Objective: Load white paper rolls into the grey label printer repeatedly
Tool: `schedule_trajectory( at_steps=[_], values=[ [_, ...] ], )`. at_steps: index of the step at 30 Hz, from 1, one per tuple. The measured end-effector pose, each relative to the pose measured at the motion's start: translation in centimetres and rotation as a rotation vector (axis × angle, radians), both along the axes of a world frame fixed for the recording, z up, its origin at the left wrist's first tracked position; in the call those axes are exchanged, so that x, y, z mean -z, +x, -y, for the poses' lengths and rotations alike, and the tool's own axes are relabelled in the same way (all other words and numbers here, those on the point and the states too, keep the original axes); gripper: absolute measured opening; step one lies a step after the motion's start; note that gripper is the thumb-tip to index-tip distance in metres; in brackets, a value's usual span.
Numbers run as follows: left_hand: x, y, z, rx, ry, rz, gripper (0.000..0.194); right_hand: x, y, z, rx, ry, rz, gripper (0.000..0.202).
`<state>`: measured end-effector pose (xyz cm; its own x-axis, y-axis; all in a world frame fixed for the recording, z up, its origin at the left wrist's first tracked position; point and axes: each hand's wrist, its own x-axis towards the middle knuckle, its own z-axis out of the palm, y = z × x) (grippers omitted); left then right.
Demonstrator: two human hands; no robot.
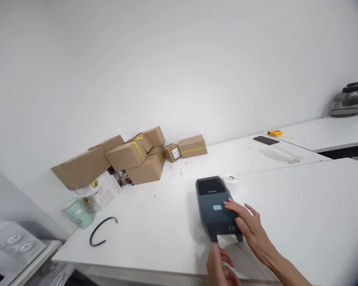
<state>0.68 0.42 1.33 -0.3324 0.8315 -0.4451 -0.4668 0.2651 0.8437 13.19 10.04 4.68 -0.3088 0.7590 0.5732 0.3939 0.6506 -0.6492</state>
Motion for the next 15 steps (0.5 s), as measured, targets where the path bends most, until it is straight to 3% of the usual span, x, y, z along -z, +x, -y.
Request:
schedule_trajectory(
  at_steps=[3, 6, 12, 15],
  values=[
    [-2.0, -0.2, -1.2, 0.103, -0.056, 0.092, 0.075, -0.1, 0.0, 0.1, -0.003, -0.011, 0.024, 0.036],
    [-2.9, -0.3, -1.7, 0.093, 0.002, 0.073, 0.064, -0.3, 0.0, 0.1, 0.004, -0.009, 0.056, 0.036],
    [-1.2, -0.1, -2.6, 0.107, 0.128, -0.041, 0.078, -0.4, -0.1, 0.0, 0.050, 0.064, 0.134, 0.037],
    [0.1, 0.5, -3.1, 0.048, 0.146, -0.079, 0.081, -0.2, -0.3, -0.2, 0.088, 0.149, 0.211, 0.035]
  ],
)
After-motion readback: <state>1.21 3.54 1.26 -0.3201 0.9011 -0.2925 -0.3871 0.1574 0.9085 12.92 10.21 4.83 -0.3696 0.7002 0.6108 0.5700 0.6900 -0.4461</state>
